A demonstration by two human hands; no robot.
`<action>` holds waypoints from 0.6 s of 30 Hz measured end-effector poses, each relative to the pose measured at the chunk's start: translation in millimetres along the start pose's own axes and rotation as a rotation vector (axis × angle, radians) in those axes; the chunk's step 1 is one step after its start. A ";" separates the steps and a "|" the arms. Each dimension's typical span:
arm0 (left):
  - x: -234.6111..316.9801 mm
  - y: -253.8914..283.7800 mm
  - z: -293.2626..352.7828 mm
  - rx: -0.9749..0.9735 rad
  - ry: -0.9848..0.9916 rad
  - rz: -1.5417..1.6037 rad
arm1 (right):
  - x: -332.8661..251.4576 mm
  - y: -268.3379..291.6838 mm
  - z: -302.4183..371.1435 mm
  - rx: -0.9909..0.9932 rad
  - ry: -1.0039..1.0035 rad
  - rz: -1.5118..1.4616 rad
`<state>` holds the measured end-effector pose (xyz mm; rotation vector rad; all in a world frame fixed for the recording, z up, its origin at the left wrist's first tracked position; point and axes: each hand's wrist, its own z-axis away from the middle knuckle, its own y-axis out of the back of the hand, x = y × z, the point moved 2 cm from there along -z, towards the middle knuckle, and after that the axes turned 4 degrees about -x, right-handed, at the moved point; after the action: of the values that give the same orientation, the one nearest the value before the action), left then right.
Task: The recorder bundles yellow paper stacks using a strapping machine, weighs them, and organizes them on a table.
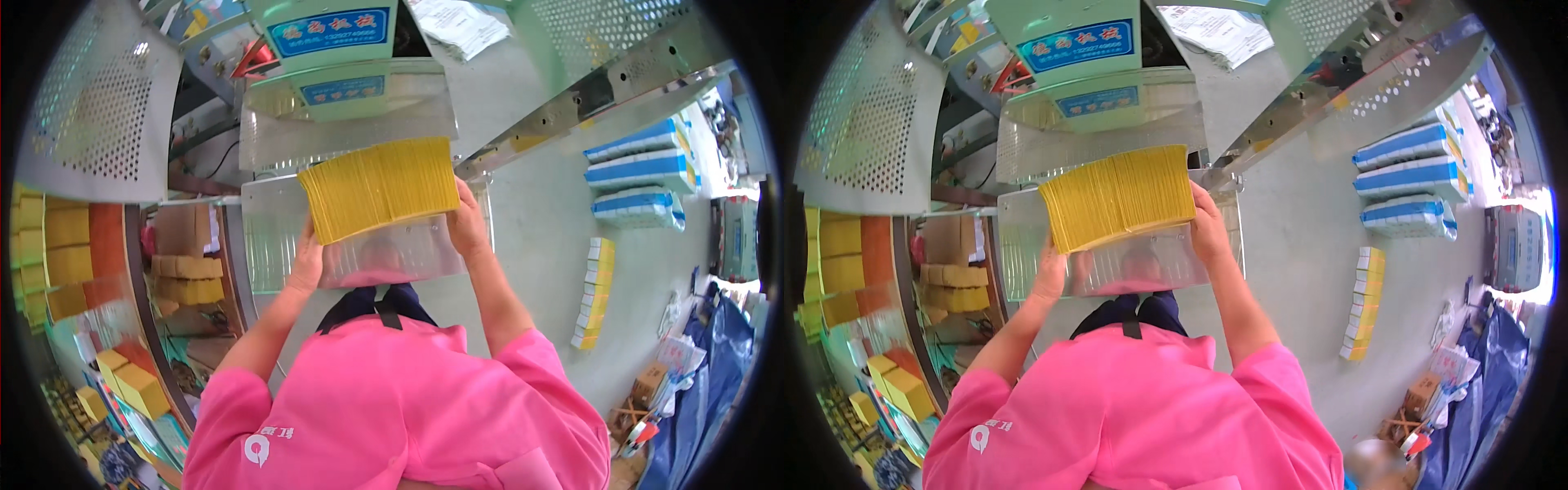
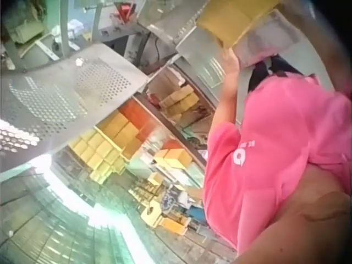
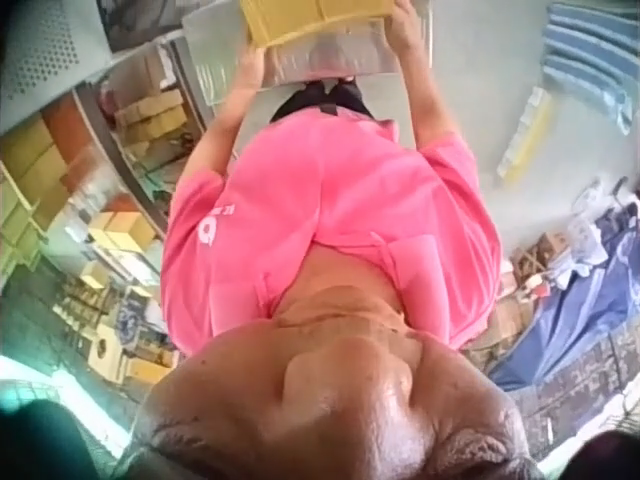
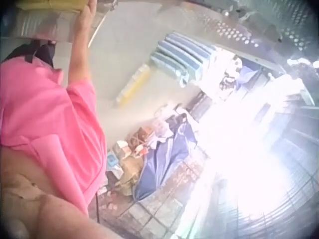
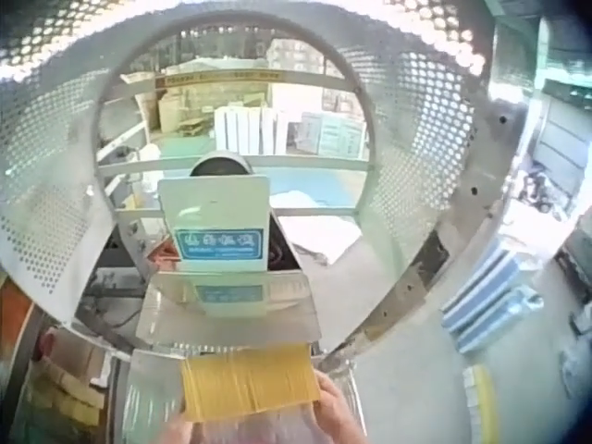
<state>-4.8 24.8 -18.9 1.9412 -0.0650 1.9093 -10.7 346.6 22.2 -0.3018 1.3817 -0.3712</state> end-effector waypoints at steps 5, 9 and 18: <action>18.8 -24.0 -42.4 -0.101 0.107 0.338 | 1.7 22.7 -3.6 0.318 0.080 -0.050; 29.3 -32.0 -53.9 -0.085 0.134 0.339 | -10.3 25.8 3.0 0.395 0.068 0.116; 39.6 -26.6 -77.4 -0.108 0.054 0.372 | -118.6 -76.5 37.1 0.376 0.663 1.184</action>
<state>-67.3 84.0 10.5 1.9053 -0.5359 2.1347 2.5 327.6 166.3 1.0164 1.8295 0.3036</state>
